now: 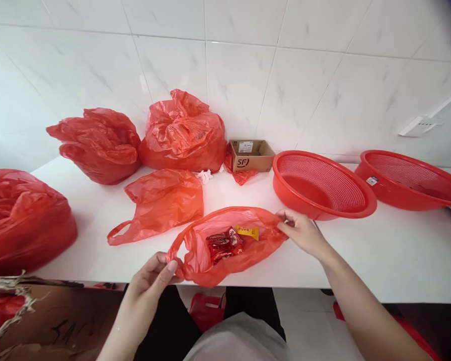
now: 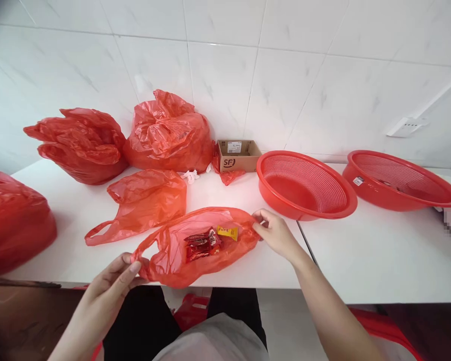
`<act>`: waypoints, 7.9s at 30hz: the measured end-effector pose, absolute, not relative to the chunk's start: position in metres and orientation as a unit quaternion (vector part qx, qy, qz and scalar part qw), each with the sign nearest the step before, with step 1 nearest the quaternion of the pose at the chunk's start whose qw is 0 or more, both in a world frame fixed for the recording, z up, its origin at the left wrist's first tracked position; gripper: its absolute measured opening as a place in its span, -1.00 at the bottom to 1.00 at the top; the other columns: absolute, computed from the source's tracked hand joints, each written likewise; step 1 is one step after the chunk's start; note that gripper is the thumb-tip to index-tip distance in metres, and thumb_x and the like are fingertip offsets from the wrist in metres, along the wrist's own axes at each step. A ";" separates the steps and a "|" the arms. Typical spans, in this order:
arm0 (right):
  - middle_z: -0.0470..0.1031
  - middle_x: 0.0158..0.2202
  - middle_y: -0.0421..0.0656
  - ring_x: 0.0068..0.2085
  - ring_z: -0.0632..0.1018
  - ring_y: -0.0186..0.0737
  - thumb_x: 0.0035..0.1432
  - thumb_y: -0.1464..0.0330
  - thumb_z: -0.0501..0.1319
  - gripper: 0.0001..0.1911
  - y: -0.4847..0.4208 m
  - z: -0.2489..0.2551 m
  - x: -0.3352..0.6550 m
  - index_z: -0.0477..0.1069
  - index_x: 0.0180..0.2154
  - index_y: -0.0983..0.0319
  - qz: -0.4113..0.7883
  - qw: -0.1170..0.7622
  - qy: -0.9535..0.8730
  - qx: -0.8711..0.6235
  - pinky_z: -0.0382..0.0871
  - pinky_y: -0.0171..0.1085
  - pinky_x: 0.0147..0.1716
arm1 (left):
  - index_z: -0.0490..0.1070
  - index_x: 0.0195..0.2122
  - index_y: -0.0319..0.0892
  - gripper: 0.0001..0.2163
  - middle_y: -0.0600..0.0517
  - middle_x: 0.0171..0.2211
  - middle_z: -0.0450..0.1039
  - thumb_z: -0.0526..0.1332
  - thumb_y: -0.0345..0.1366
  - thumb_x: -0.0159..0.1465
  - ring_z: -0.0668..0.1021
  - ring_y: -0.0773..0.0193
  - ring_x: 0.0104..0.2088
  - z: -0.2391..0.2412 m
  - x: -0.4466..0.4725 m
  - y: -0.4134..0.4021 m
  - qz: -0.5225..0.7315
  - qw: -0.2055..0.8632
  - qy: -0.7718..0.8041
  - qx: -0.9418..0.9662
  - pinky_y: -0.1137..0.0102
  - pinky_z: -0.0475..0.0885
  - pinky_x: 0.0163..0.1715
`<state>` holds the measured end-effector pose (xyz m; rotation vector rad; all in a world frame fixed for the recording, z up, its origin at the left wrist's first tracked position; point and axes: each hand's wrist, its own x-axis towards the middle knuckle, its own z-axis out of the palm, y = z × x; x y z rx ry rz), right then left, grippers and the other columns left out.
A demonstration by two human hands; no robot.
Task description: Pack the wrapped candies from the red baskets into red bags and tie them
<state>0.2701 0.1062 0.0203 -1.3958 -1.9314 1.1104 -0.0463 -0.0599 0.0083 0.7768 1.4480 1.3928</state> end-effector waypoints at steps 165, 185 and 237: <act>0.49 -0.31 -0.24 -0.35 0.49 -0.29 0.39 0.26 -0.07 -0.73 0.103 -0.066 0.183 0.35 -0.26 0.14 0.190 0.290 -0.766 -0.541 0.23 -0.30 -0.38 | 0.48 0.05 -0.15 -0.60 -0.05 0.00 0.57 0.10 -0.56 0.24 0.48 -0.04 0.06 -0.074 0.027 0.043 0.316 0.025 0.612 0.724 0.04 0.40 0.02; 0.43 -0.44 -0.22 -0.44 0.40 -0.27 0.32 0.16 -0.01 -0.68 0.107 -0.051 0.189 0.31 -0.41 0.17 0.330 0.323 -0.727 -0.508 0.19 -0.28 -0.40 | 0.51 0.01 -0.01 -0.71 0.03 0.14 0.47 0.06 -0.27 0.38 0.42 -0.03 0.17 -0.041 0.024 0.039 0.341 0.179 0.637 0.668 -0.07 0.17 0.21; 0.18 -0.53 -0.30 -0.55 0.15 -0.42 0.08 0.07 0.28 -0.62 0.125 0.039 0.164 0.27 -0.49 0.20 0.684 0.530 -0.430 -0.257 0.09 -0.35 -0.56 | 0.48 -0.63 -0.17 -0.65 -0.01 -0.50 0.50 0.30 -0.09 0.21 0.48 0.21 -0.34 0.027 0.011 0.059 0.586 0.485 0.451 0.467 0.38 0.30 -0.25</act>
